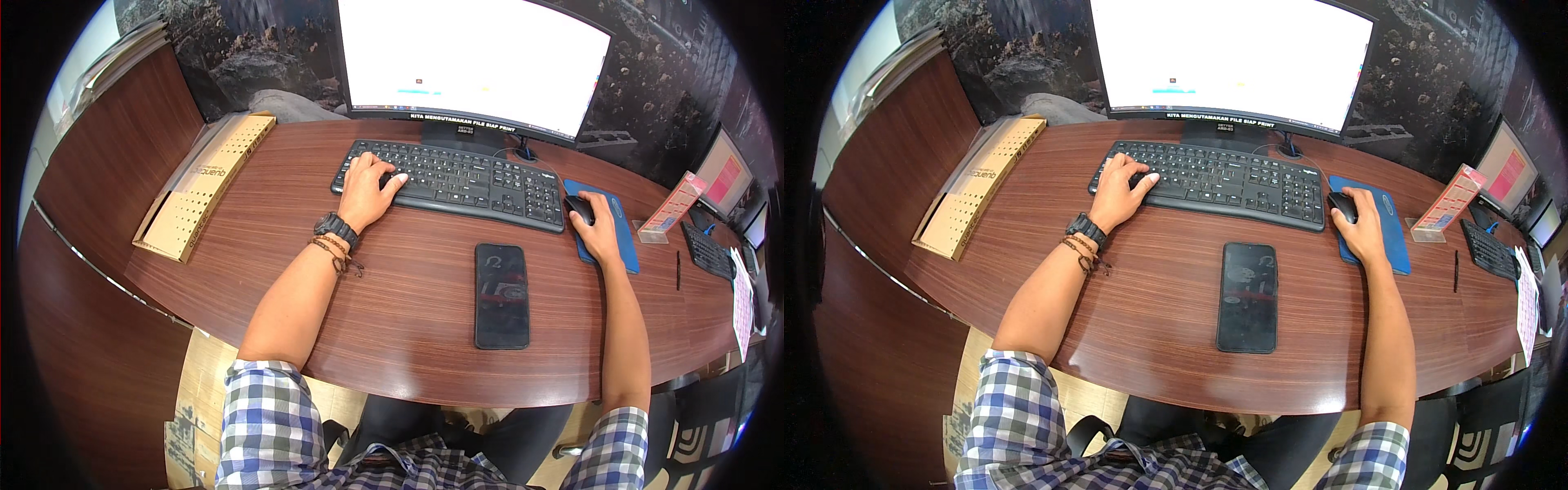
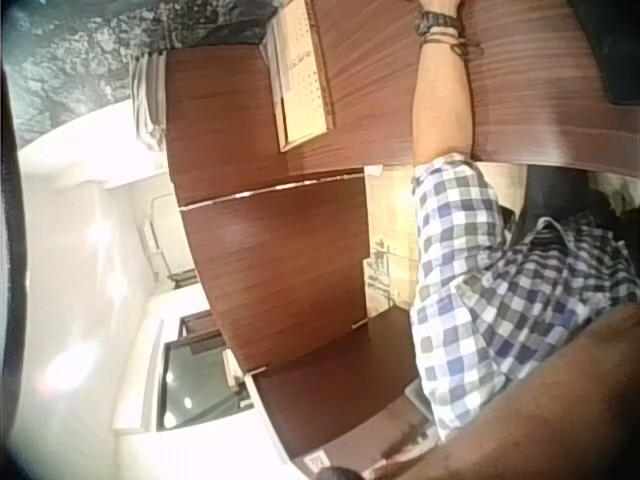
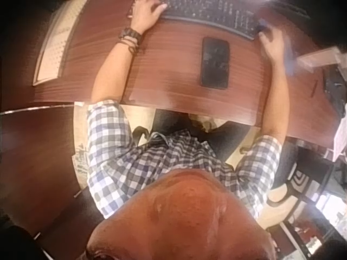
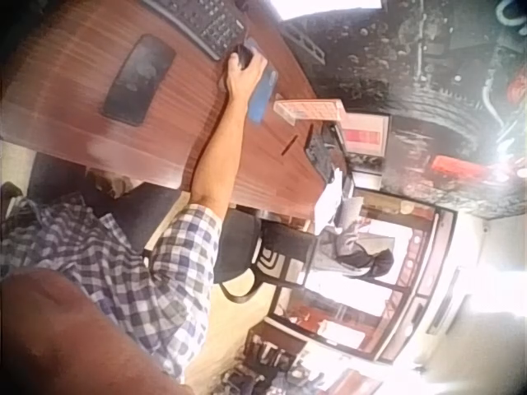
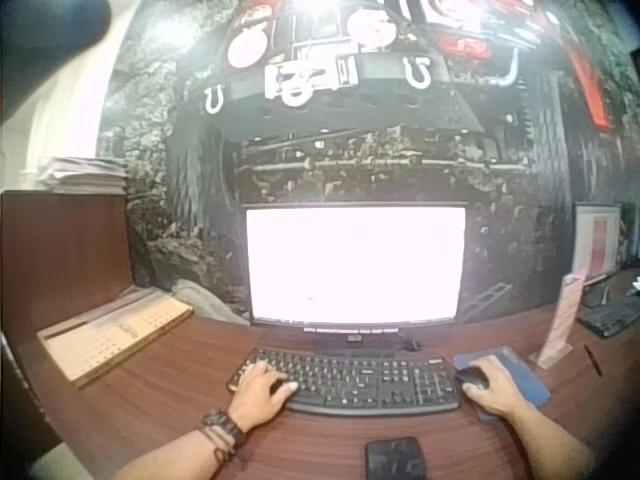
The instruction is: Operating a digital printing workflow by selecting files on a computer and navigating a print management interface.
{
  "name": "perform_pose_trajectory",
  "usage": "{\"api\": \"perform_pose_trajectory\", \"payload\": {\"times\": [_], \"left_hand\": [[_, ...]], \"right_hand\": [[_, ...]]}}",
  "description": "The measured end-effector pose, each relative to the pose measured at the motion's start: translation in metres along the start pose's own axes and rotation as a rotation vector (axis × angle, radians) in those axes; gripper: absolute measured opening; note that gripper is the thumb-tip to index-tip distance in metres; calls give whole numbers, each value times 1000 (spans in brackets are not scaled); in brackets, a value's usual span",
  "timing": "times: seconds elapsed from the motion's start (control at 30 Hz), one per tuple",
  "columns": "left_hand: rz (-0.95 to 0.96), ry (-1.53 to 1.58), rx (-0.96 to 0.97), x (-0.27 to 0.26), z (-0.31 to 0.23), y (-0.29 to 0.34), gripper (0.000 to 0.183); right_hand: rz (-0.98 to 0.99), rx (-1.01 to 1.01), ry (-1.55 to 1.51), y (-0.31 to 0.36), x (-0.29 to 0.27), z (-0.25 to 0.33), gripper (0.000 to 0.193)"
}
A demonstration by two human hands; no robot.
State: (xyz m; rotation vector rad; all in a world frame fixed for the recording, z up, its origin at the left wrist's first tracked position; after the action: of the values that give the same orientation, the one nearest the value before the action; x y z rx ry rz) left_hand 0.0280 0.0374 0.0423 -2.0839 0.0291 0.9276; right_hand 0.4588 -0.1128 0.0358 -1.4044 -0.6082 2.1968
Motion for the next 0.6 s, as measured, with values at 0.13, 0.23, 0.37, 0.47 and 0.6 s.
{"api": "perform_pose_trajectory", "payload": {"times": [0.13,0.23,0.37,0.47,0.6], "left_hand": [[6,0,-12,1,0,0,33],[16,-2,-28,1,2,0,33],[20,1,-30,1,1,0,34],[19,-4,-31,1,1,0,34],[19,-1,-33,1,1,0,34]], "right_hand": [[0,2,8,0,0,0,43],[9,3,9,0,0,1,43],[17,14,0,0,-1,1,44],[31,40,18,0,0,1,42],[24,33,12,0,0,0,43]]}}
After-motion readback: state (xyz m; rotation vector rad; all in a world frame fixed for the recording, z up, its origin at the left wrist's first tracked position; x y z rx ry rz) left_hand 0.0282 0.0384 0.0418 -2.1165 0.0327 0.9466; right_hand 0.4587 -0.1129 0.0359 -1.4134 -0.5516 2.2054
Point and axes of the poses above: each hand's wrist, its own y-axis away from the middle knuckle, its own x-axis out of the palm, z = x × y, the point moved 5 cm from there along -y, towards the middle knuckle, and after that the axes turned 4 degrees about y, right-handed, at the moved point
